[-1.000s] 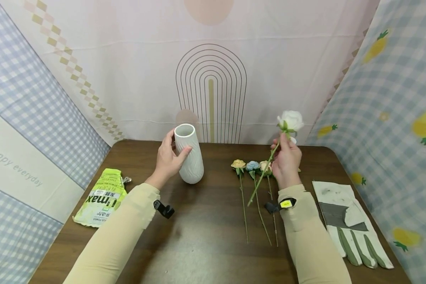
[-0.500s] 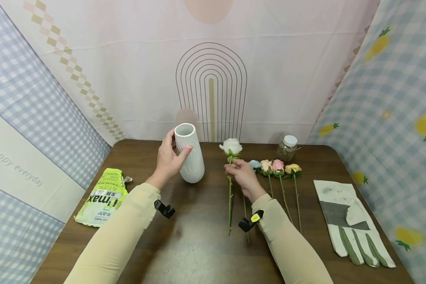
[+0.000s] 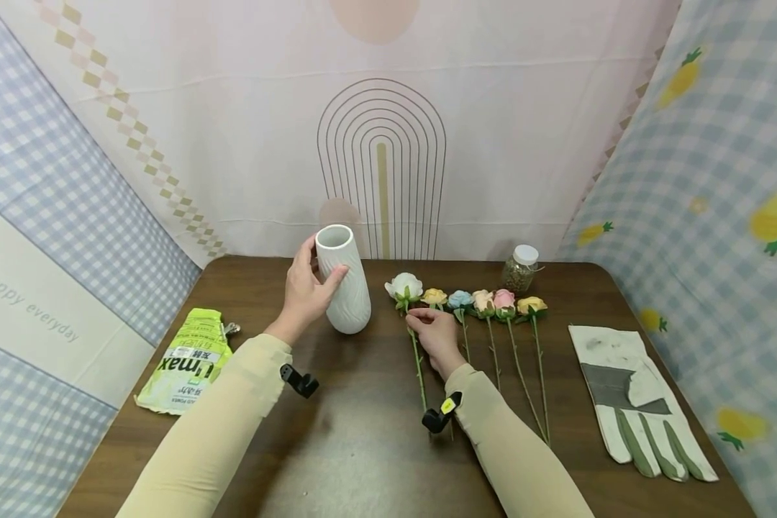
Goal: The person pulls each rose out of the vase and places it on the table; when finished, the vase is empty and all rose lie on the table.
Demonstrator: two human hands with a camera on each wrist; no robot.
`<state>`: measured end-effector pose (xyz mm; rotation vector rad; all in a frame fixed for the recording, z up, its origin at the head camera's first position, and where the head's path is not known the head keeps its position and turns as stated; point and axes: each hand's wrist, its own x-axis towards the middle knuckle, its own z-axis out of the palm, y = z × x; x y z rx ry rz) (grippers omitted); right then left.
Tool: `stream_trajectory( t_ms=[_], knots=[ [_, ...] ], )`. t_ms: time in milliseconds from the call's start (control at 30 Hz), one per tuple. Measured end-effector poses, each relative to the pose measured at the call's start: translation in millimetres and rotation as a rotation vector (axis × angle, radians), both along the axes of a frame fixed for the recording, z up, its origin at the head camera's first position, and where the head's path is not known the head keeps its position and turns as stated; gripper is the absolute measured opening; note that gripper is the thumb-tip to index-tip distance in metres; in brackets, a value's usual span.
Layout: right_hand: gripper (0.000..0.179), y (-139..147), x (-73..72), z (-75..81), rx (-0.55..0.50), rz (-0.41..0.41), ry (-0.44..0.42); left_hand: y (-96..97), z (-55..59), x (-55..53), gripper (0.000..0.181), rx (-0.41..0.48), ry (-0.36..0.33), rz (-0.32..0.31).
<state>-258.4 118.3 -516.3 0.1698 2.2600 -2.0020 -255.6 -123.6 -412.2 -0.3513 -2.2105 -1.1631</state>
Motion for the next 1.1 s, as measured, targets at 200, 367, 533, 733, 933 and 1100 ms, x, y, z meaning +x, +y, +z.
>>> stream_trajectory(
  t_ms=[200,367,533,733,933,1100],
  knots=[
    [0.023,-10,2.3,-6.4,0.038,-0.033,-0.001,-1.4,0.2,-0.6,0.071,0.002,-0.002,0.004],
    [0.021,-16,3.3,-7.8,0.087,-0.042,0.005,-1.9,0.5,-0.8,0.071,0.009,-0.003,0.003],
    [0.020,-19,4.3,-9.2,0.128,-0.049,0.021,-2.2,1.0,-0.3,0.072,0.017,-0.006,0.007],
    [0.022,-20,6.1,-11.6,0.186,-0.045,0.031,-4.1,-0.8,1.4,0.072,0.042,-0.042,-0.012],
    [0.024,-20,7.8,-13.1,0.207,-0.031,0.017,-11.0,-7.6,6.3,0.070,0.057,-0.049,-0.034],
    [0.024,-14,11.9,-4.9,0.224,0.022,0.034,-25.0,-10.4,16.8,0.066,0.061,-0.006,-0.051]
  ],
)
